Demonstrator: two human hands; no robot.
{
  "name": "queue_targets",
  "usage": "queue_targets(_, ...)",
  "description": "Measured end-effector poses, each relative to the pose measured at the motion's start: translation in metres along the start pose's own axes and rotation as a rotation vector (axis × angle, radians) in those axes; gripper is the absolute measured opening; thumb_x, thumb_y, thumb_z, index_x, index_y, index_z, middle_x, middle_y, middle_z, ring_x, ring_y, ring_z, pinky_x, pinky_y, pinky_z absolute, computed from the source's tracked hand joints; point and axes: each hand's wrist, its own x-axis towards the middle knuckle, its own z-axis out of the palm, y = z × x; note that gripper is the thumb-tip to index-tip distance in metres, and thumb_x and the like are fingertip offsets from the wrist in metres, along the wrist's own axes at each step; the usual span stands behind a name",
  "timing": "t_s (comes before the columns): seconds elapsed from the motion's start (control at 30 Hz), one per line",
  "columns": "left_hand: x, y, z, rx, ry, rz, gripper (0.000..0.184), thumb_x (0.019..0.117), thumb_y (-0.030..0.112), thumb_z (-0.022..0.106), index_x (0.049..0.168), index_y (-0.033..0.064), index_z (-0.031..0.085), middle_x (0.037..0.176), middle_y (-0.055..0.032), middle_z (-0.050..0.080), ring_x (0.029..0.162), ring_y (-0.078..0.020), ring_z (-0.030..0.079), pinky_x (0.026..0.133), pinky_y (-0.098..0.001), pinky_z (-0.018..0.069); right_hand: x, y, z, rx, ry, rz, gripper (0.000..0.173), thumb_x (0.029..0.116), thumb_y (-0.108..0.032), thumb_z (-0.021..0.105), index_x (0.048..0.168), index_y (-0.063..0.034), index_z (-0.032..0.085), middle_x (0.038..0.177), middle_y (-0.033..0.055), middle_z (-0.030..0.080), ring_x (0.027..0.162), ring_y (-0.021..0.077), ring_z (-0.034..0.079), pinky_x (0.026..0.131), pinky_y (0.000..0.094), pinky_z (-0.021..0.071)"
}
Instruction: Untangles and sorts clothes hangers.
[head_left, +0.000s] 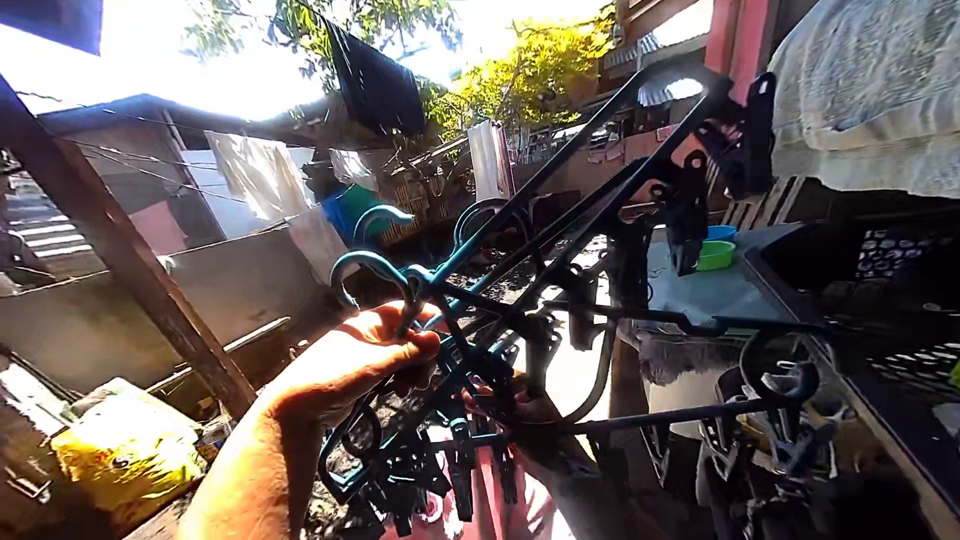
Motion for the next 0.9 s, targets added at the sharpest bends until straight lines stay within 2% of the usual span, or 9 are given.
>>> queue_targets(0.1, 0.003, -0.004, 0.004, -0.011, -0.033, 0.054, 0.016, 0.0957, 0.000, 0.056, 0.105, 0.0094, 0.066, 0.066, 0.0026, 0.062, 0.053, -0.0005, 0.055, 0.049, -0.0122, 0.0462, 0.002, -0.008, -0.004, 0.084, -0.067, -0.110, 0.030, 0.0873, 0.009, 0.060, 0.098, -0.0162, 0.072, 0.086, -0.0094, 0.073, 0.077, -0.0036, 0.067, 0.072, 0.0141, 0.0558)
queue_targets(0.17, 0.005, -0.005, 0.006, -0.035, -0.013, 0.108, 0.017, 0.0959, 0.002, 0.057, 0.107, 0.0096, 0.067, 0.067, 0.0024, 0.063, 0.054, -0.0005, 0.056, 0.050, -0.0121, 0.0469, 0.000, -0.012, -0.011, -0.069, -0.109, -0.183, 0.026, 0.0903, 0.003, 0.068, 0.109, -0.0153, 0.073, 0.093, -0.0103, 0.074, 0.083, -0.0046, 0.067, 0.077, 0.0139, 0.0559)
queue_targets(0.3, 0.015, -0.003, 0.012, -0.095, -0.003, 0.110, 0.020, 0.0964, 0.000, 0.053, 0.110, 0.0107, 0.064, 0.072, 0.0007, 0.065, 0.056, -0.0016, 0.058, 0.053, -0.0135, 0.0501, -0.005, -0.028, -0.018, -0.138, -0.173, -0.048, 0.017, 0.0976, -0.007, 0.060, 0.109, -0.0169, 0.067, 0.084, -0.0115, 0.068, 0.069, -0.0064, 0.059, 0.063, 0.0115, 0.0503)
queue_targets(0.37, 0.021, -0.005, 0.015, -0.106, -0.052, 0.129, 0.021, 0.0965, 0.001, 0.055, 0.111, 0.0101, 0.066, 0.073, 0.0001, 0.065, 0.057, -0.0021, 0.059, 0.053, -0.0140, 0.0506, -0.006, -0.012, -0.034, 0.108, -0.255, -0.055, 0.021, 0.1012, -0.011, 0.058, 0.115, -0.0175, 0.071, 0.098, -0.0056, 0.074, 0.086, 0.0005, 0.069, 0.077, 0.0176, 0.0579)
queue_targets(0.43, 0.023, -0.004, 0.024, -0.107, -0.034, 0.140, 0.020, 0.0974, 0.002, 0.055, 0.111, 0.0102, 0.068, 0.073, -0.0001, 0.066, 0.057, -0.0017, 0.058, 0.053, -0.0134, 0.0506, -0.008, 0.009, -0.049, 0.258, -0.281, -0.059, 0.019, 0.1028, -0.023, 0.059, 0.118, -0.0217, 0.071, 0.103, -0.0064, 0.073, 0.091, 0.0018, 0.068, 0.082, 0.0205, 0.0566)
queue_targets(0.5, 0.022, -0.001, 0.033, -0.096, 0.018, 0.145, 0.018, 0.1000, 0.003, 0.054, 0.108, 0.0114, 0.068, 0.070, 0.0004, 0.063, 0.055, -0.0007, 0.056, 0.052, -0.0118, 0.0491, -0.010, 0.017, -0.050, 0.259, -0.140, 0.016, 0.024, 0.0991, -0.031, 0.062, 0.117, -0.0166, 0.069, 0.102, -0.0020, 0.073, 0.092, 0.0065, 0.068, 0.081, 0.0257, 0.0572)
queue_targets(0.7, 0.038, 0.008, 0.039, -0.104, -0.004, 0.138, 0.018, 0.1003, 0.004, 0.052, 0.108, 0.0141, 0.065, 0.068, 0.0028, 0.062, 0.054, -0.0015, 0.057, 0.052, -0.0138, 0.0499, -0.018, 0.010, -0.040, -0.028, -0.086, -0.071, 0.025, 0.0870, -0.005, 0.071, 0.111, -0.0124, 0.071, 0.094, -0.0064, 0.073, 0.085, 0.0006, 0.067, 0.080, 0.0208, 0.0571)
queue_targets(0.77, 0.041, 0.014, 0.047, -0.114, -0.012, 0.153, 0.019, 0.1015, 0.003, 0.051, 0.109, 0.0126, 0.065, 0.068, 0.0029, 0.062, 0.054, -0.0010, 0.057, 0.052, -0.0133, 0.0500, -0.020, -0.004, -0.033, -0.077, -0.018, -0.029, 0.019, 0.0912, -0.003, 0.065, 0.110, -0.0088, 0.066, 0.088, -0.0041, 0.070, 0.081, 0.0027, 0.067, 0.076, 0.0219, 0.0576)
queue_targets(0.9, 0.048, 0.024, 0.055, -0.101, -0.103, 0.227, 0.019, 0.1017, 0.005, 0.049, 0.107, 0.0140, 0.064, 0.066, 0.0042, 0.061, 0.054, -0.0002, 0.056, 0.052, -0.0124, 0.0488, -0.015, -0.010, -0.034, -0.174, -0.003, -0.111, 0.019, 0.1010, -0.009, 0.056, 0.118, -0.0068, 0.063, 0.095, -0.0034, 0.070, 0.085, 0.0015, 0.067, 0.077, 0.0198, 0.0569)
